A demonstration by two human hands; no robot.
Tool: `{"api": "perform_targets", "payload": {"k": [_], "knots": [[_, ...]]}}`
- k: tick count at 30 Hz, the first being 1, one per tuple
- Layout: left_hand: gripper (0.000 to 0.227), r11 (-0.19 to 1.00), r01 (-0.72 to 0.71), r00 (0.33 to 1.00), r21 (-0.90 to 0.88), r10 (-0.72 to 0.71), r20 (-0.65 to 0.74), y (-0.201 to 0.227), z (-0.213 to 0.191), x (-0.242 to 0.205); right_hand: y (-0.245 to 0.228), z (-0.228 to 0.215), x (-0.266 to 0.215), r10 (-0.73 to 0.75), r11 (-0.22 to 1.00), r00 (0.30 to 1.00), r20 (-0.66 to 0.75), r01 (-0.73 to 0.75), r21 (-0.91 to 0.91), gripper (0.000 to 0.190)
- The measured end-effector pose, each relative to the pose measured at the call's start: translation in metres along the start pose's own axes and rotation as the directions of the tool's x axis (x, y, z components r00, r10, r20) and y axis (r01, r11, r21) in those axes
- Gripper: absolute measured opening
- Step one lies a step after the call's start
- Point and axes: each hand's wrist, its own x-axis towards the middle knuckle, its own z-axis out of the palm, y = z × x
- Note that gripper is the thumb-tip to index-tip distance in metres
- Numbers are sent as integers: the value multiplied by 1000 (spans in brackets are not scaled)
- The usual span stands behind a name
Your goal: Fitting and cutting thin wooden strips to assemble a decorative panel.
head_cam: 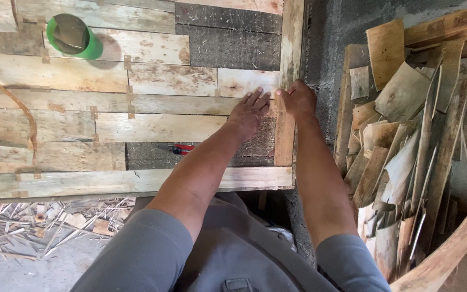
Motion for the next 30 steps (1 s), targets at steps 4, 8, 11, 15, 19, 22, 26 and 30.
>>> {"api": "perform_targets", "payload": {"k": [4,8,11,15,19,22,26,30], "knots": [[75,999,-6,1000,32,7,-10,-2,-3,-2,-24,-13,-16,121,992,992,20,-119,-50,41],[78,998,-17,999,60,15,31,-2,-2,-1,0,-8,-25,-26,999,998,53,28,-44,42],[75,998,-12,1000,62,12,-9,-2,9,1,18,-4,-41,-193,981,980,38,194,-20,52],[70,999,-9,996,49,13,-84,-3,17,2,14,-3,-79,-210,977,978,-2,209,-31,57],[72,995,-12,991,98,25,-130,-2,21,2,43,22,-104,-247,969,963,-108,243,-49,61],[64,1000,-2,981,-31,-4,-192,-1,17,-3,64,44,-124,-410,911,879,-243,410,-54,59],[64,1000,-27,970,-1,26,-242,-3,14,-7,67,58,-152,-445,886,831,-333,464,-27,57],[64,992,-62,941,-111,21,-339,-7,25,-9,55,64,-173,-332,937,881,-338,348,-13,52]]}}
